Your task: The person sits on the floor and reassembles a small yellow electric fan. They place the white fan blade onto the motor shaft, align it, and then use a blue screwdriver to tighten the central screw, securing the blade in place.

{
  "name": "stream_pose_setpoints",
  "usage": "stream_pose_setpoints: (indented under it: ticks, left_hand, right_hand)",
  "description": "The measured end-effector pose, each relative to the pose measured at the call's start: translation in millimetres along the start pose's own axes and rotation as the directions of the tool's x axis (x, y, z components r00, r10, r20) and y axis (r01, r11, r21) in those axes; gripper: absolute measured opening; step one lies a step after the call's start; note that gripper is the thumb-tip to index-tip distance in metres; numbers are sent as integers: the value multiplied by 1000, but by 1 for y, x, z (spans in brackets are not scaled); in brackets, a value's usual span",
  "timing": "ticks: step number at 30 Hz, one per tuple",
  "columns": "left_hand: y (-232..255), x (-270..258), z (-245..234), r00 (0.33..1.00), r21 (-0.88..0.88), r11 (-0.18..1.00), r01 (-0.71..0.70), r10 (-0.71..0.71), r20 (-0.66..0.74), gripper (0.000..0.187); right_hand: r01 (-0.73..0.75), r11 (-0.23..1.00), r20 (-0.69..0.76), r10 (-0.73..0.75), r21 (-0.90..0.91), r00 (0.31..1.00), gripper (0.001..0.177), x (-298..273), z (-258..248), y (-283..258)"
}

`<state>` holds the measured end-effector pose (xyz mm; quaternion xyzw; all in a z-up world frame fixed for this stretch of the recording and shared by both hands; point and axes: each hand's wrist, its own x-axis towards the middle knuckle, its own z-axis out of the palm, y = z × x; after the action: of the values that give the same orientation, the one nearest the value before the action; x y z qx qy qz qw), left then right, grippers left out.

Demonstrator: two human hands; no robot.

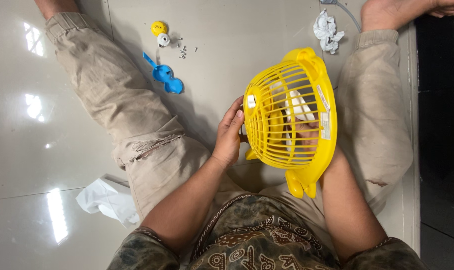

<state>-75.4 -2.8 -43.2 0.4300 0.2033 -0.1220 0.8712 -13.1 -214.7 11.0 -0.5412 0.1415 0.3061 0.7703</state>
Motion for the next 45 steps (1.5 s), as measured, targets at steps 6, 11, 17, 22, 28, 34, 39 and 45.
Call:
stream_pose_setpoints:
  ticks: [6, 11, 17, 22, 28, 34, 39, 45]
  left_hand:
    - [-5, 1, -2, 1000, -41, 999, -10, 10, 5, 66]
    - [-7, 2, -4, 1000, -46, 999, -13, 14, 10, 66]
    - [-4, 3, -1, 999, -22, 999, 33, -34, -26, 66]
    - [0, 3, 1, 993, -26, 993, 112, -113, -37, 66]
    - [-6, 8, -2, 984, -143, 975, 170, -175, -22, 62]
    - [-10, 13, -3, 981, -279, 940, 195, -192, 40, 60]
    - [-12, 17, -5, 954, -246, 922, 298, -299, 34, 58]
    - [-37, 34, -16, 955, -242, 924, 295, -295, 34, 51]
  right_hand:
    - [2, 1000, -4, -2, 15, 1000, 31, -4, -1, 2]
    - [3, 1000, -6, -3, 8, 1000, 31, -4, 0, 3]
    - [13, 1000, -13, -13, -11, 1000, 32, -4, 4, 1]
    - [22, 998, -38, -24, -59, 999, 33, -10, 8, 3]
    - [76, 918, -113, -129, -389, 985, 30, -18, 13, 9]
    - [68, 902, -168, -153, -425, 974, 21, -14, 25, 14]
    - [98, 889, -218, -215, -448, 952, 25, -10, 28, 21]
    - [382, 848, -15, -416, -369, 909, 29, -3, 22, 36]
